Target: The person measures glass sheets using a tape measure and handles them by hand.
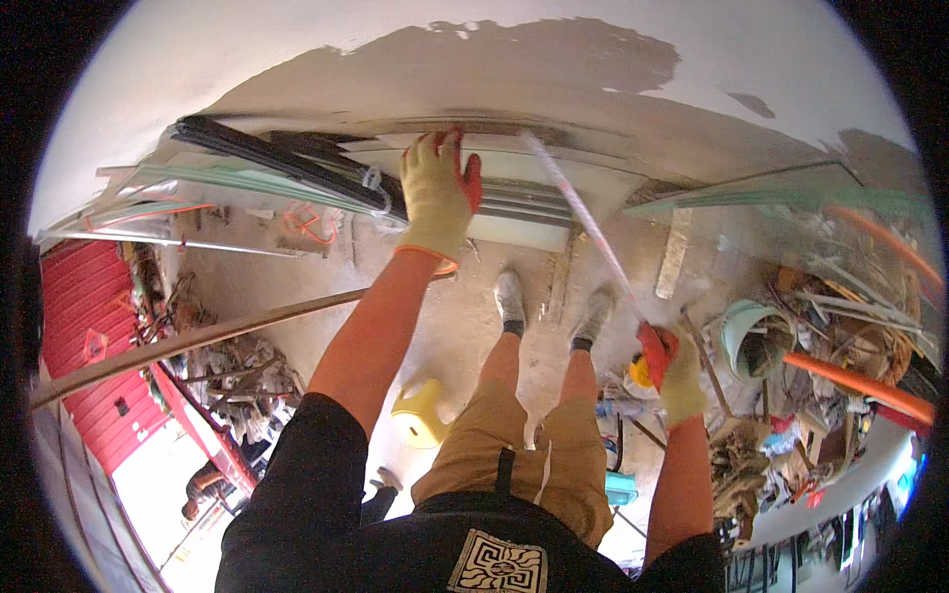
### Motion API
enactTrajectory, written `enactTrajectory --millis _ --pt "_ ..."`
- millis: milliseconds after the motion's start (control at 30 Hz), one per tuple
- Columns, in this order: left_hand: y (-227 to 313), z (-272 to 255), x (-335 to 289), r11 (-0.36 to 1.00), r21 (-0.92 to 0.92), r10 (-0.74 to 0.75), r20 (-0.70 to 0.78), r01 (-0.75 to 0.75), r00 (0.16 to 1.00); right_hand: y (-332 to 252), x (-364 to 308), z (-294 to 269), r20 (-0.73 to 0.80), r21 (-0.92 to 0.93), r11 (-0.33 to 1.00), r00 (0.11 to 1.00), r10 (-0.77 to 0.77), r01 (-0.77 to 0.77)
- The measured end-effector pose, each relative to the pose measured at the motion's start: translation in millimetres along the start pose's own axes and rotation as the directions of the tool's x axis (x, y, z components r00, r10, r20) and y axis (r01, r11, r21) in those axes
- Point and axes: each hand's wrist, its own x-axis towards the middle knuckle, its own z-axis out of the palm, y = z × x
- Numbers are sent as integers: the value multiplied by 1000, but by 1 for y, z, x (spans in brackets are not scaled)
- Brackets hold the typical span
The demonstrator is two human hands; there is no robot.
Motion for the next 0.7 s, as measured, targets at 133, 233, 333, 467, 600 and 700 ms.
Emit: enactTrajectory --millis 133,233,333,467,600,700 --pt "4 -9 -6 996 86 -1 -5 1 1000 16 -19 -12 60 250 945 977 202 -211" --pt "7 -5 3 988 151 -1 26 -3 1000 26 -20 -22 52 144 977 987 151 -157" --pt "6 -3 11 990 134 -60 102 46 993 23 -15 -29 59 125 985 992 112 -118" --pt "12 -5 15 987 145 -90 164 66 982 23 -7 -31 -35 147 988 998 44 -38" --pt "5 -4 11 988 153 -40 82 27 996 -1 4 -37 -34 46 999 999 27 -25" --pt "10 -4 14 989 146 -29 111 12 993 15 15 -47 -92 128 991 996 -22 34"
